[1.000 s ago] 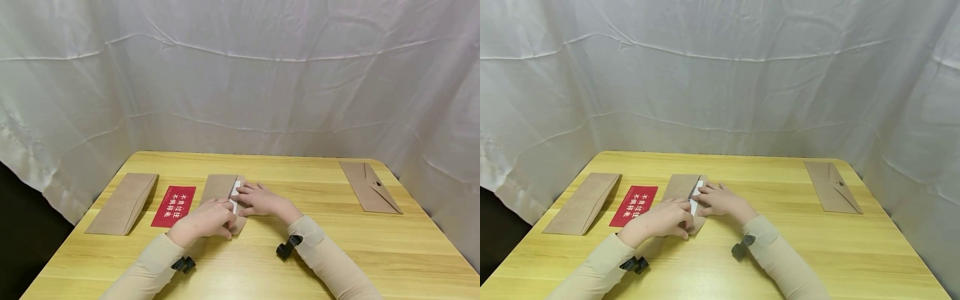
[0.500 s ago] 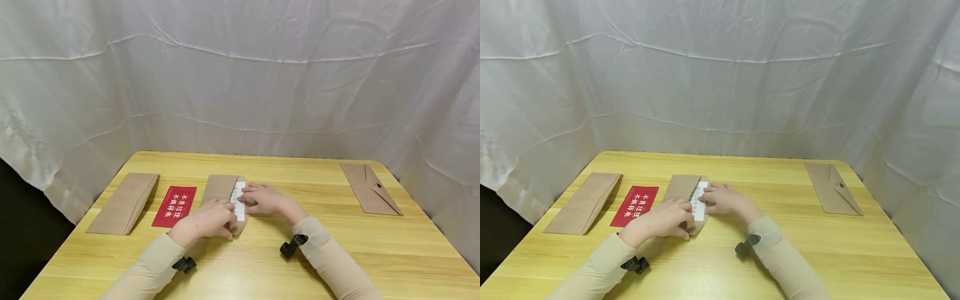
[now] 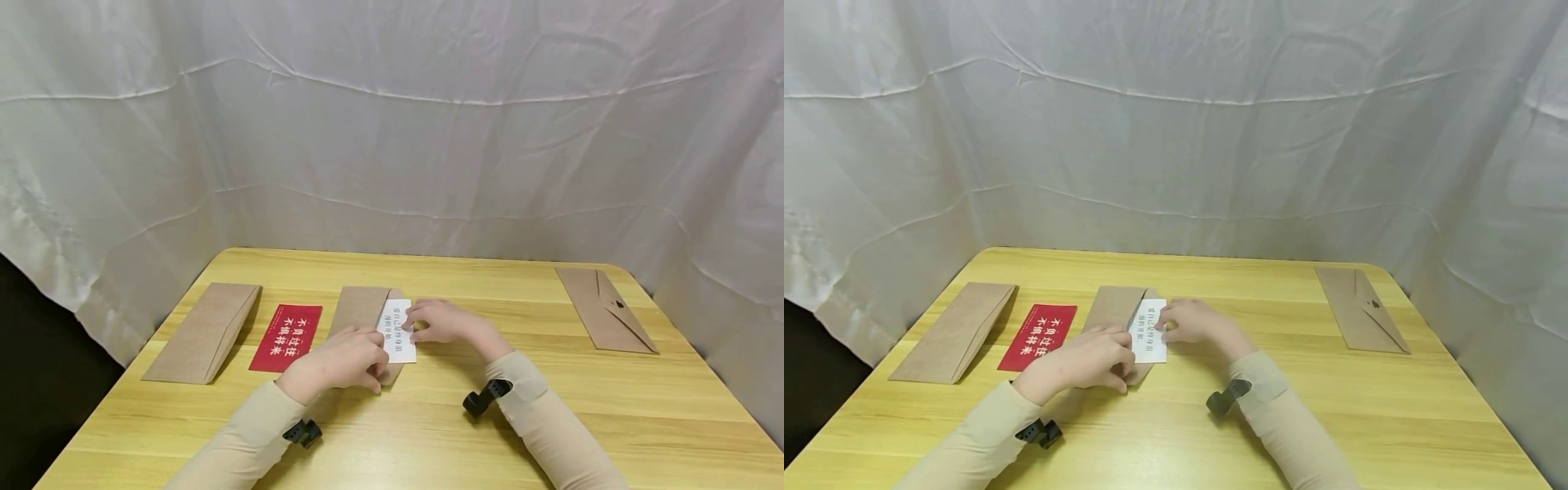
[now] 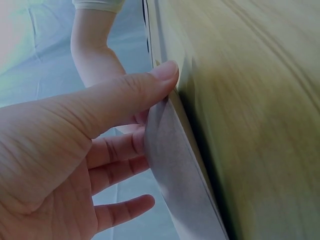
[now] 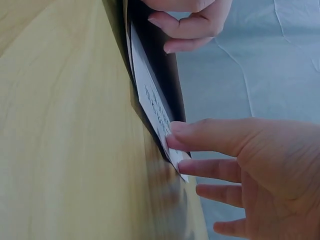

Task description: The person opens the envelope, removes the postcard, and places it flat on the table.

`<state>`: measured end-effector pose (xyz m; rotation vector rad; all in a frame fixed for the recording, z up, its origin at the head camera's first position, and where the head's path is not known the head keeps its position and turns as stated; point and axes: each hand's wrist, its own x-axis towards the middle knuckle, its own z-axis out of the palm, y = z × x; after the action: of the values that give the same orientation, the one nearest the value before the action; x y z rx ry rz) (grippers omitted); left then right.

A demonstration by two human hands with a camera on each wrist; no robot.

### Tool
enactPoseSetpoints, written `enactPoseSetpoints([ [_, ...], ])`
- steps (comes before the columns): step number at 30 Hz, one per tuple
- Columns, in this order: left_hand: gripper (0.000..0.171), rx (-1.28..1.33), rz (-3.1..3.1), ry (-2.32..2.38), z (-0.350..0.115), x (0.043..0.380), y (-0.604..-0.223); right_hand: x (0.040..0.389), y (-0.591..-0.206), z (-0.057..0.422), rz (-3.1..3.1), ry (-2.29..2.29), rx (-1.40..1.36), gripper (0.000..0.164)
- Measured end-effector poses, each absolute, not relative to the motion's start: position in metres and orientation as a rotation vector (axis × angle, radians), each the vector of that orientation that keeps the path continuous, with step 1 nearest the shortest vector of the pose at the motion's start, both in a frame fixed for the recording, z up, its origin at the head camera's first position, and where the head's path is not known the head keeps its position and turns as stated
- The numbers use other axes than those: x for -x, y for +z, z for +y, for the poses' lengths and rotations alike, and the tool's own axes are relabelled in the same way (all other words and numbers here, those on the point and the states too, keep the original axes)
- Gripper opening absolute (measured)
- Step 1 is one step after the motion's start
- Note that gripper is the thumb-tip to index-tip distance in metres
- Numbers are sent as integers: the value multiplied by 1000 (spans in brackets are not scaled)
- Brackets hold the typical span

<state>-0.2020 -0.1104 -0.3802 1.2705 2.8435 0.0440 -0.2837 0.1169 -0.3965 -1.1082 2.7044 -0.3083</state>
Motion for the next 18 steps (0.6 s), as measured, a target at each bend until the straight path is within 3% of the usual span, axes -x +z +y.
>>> enactPoseSetpoints([
  [18,24,-1310,2792,87,-110,205,-385,294,-407,87,2920,-352,731,50],
])
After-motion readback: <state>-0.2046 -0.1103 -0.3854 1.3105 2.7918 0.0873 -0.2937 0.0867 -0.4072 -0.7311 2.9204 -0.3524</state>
